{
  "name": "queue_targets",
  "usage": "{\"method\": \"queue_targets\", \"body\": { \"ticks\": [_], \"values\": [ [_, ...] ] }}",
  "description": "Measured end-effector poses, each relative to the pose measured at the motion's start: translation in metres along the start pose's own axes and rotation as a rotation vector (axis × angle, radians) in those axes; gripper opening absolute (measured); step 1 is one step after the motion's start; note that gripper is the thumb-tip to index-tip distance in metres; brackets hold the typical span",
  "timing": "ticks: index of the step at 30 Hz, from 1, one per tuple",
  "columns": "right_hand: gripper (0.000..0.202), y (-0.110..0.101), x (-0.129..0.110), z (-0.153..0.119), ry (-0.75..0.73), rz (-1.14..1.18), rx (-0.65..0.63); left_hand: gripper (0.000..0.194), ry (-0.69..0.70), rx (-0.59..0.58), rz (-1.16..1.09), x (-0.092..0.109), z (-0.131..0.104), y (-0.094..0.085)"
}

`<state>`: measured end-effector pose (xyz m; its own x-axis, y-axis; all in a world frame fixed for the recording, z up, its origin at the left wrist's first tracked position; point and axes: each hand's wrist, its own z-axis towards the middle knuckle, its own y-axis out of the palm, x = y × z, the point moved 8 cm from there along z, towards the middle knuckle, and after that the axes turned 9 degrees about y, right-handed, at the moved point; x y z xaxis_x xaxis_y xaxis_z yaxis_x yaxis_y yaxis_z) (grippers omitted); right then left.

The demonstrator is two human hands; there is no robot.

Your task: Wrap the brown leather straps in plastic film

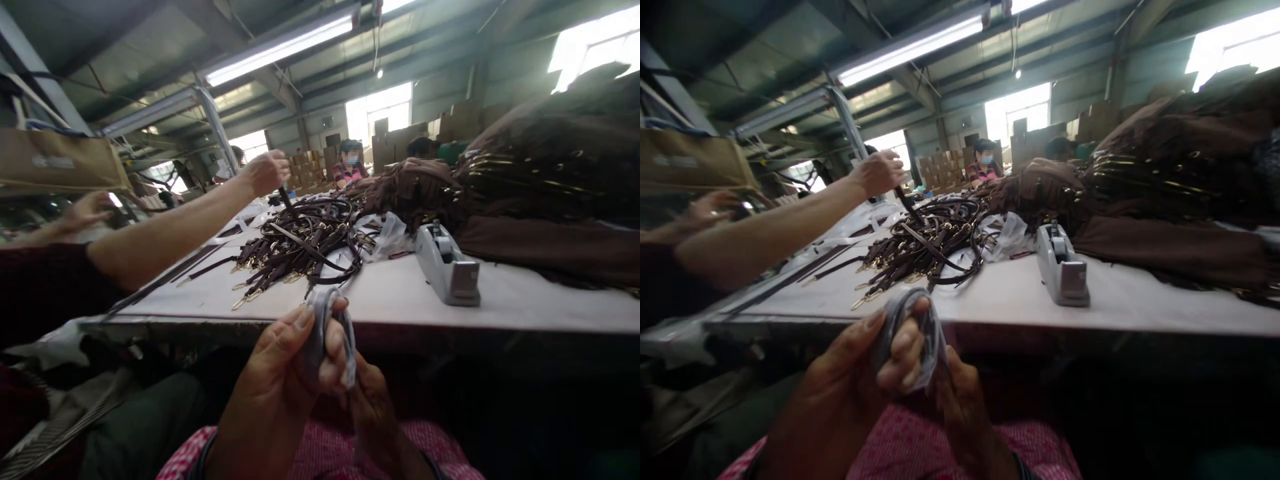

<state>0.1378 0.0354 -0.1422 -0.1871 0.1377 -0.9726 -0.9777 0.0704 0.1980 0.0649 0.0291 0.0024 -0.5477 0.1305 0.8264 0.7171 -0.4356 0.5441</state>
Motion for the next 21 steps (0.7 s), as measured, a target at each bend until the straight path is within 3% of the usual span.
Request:
{"method": "queue_targets", "body": {
  "ticks": [2, 4, 6, 8, 10, 12, 14, 16, 21],
  "values": [
    [0.047, 0.013, 0.004, -0.001, 0.099, 0.174, -0.132, 0.033, 0.112, -0.005, 0.128, 0.006, 0.009, -0.001],
    [0.046, 0.026, 0.008, -0.006, 0.202, 0.335, -0.273, 0.033, 0.198, -0.002, 0.312, 0.001, 0.017, -0.011],
    [0.047, 0.03, 0.01, -0.01, 0.267, 0.418, -0.349, 0.027, 0.292, 0.007, 0.601, -0.01, 0.025, -0.026],
    [0.045, 0.025, 0.009, -0.013, 0.3, 0.435, -0.382, 0.018, 0.5, -0.01, 0.98, -0.014, 0.029, -0.036],
    [0.044, 0.015, 0.007, -0.016, 0.34, 0.405, -0.406, 0.016, 0.788, -0.126, 1.33, -0.018, 0.026, -0.031],
    [0.045, 0.0, 0.004, -0.016, 0.394, 0.319, -0.416, 0.018, 0.955, -0.338, 1.563, -0.031, 0.022, -0.024],
    [0.048, -0.017, -0.001, -0.015, 0.431, 0.202, -0.434, 0.017, 0.964, -0.563, 1.701, -0.045, 0.019, -0.022],
    [0.046, -0.033, -0.005, -0.012, 0.439, 0.111, -0.459, 0.019, 0.914, -0.71, 1.78, -0.055, 0.017, -0.023],
    [0.04, -0.066, -0.011, 0.0, 0.385, 0.052, -0.438, 0.039, 0.616, -0.779, 1.815, -0.065, 0.023, -0.041]
  ]
}}
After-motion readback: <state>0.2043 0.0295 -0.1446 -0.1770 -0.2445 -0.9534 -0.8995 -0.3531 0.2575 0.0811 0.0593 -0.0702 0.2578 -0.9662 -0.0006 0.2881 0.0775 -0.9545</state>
